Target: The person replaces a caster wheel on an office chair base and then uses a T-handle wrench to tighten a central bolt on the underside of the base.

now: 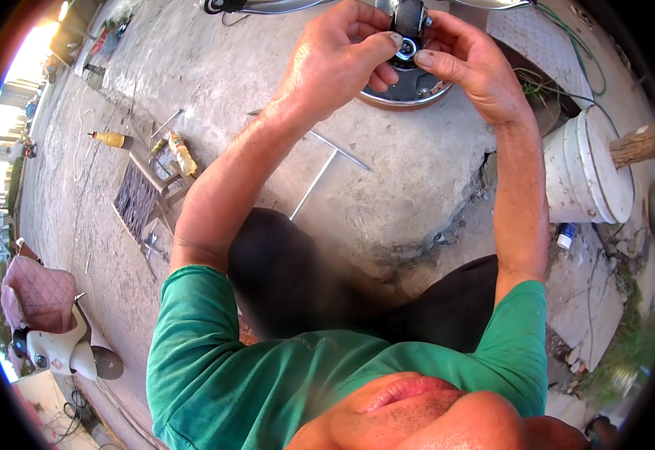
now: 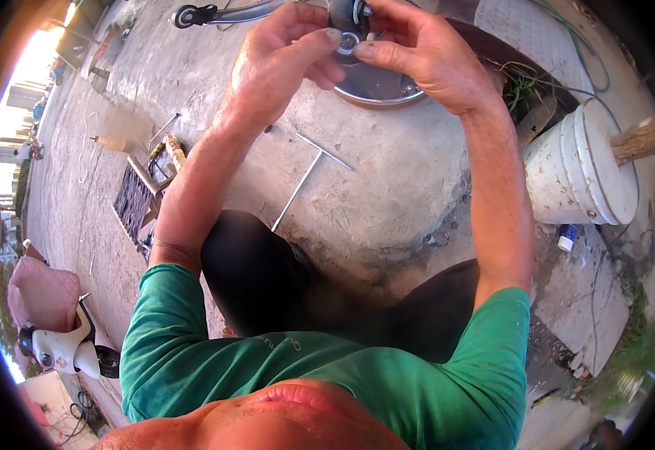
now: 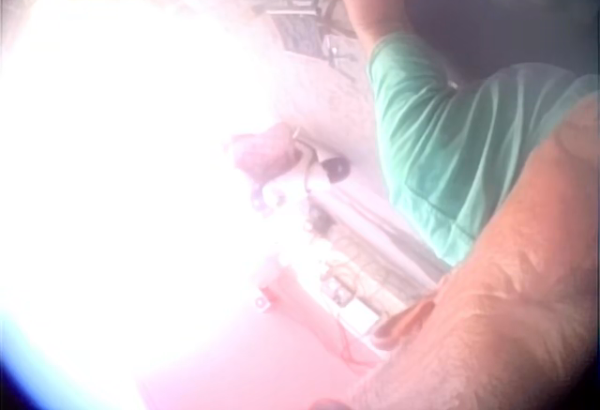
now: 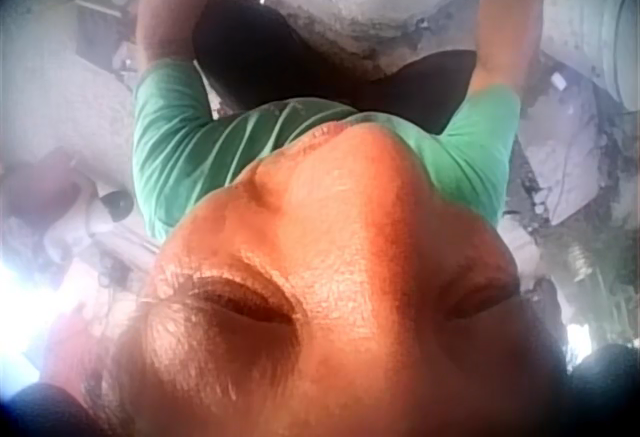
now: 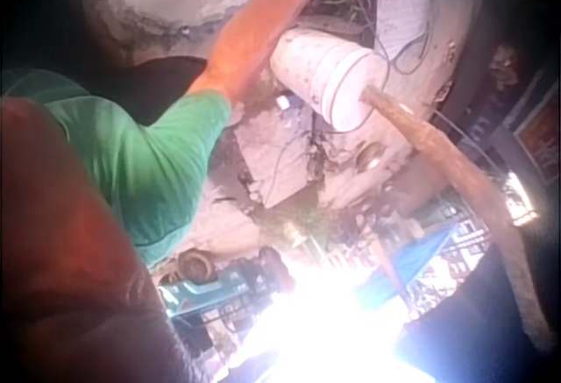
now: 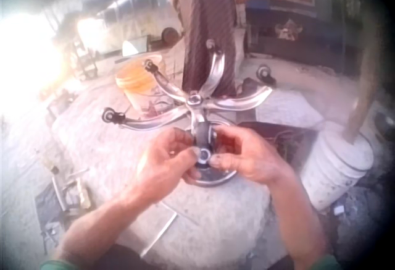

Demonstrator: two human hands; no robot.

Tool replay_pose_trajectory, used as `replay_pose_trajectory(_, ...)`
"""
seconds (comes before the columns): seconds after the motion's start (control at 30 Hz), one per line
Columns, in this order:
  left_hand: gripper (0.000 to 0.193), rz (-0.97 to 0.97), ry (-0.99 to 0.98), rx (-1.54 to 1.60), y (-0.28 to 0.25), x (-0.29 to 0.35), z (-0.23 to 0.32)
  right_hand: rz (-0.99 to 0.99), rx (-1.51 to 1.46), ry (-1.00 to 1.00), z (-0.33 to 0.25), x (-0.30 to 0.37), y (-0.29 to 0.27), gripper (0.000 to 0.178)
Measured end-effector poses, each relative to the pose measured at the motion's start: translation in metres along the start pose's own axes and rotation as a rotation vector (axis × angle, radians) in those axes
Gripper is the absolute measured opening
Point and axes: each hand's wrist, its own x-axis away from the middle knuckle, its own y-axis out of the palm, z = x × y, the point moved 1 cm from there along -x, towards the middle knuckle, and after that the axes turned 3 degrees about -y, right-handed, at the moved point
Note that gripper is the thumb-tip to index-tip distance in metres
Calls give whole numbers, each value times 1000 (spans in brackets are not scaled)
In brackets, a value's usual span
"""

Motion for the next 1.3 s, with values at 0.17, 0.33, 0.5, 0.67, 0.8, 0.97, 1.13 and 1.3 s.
replay_pose_trajectory(0.17, 28, 31, -13, -140, 4, 2, 4, 35, 209, -78, 21, 1, -14, 56)
replay_pose_trajectory(0.33, 33, 81, 66, -157, 5, 6, 3, 66, 302, -79, 25, 4, -21, 61)
replay_pose_trajectory(0.5, 35, 57, 93, -94, 5, 5, -3, 36, 236, -86, 13, 9, -23, 60)
replay_pose_trajectory(0.67, 34, 60, 84, -80, 7, 5, -5, 93, 498, -27, 3, 19, -41, 37)
replay_pose_trajectory(0.8, 33, 34, 82, -39, 4, 4, -7, 103, 572, 19, -16, 30, -35, 25)
replay_pose_trajectory(0.97, 32, -27, 49, 71, 2, -1, -13, 18, 672, -54, -29, 38, -11, 27)
replay_pose_trajectory(1.13, 30, -69, 2, 165, -1, 0, -14, 7, 897, 23, -60, 52, 27, 35)
replay_pose_trajectory(1.3, 27, -85, -14, 180, -1, -3, -14, 137, 1102, -199, -48, 52, 40, 47)
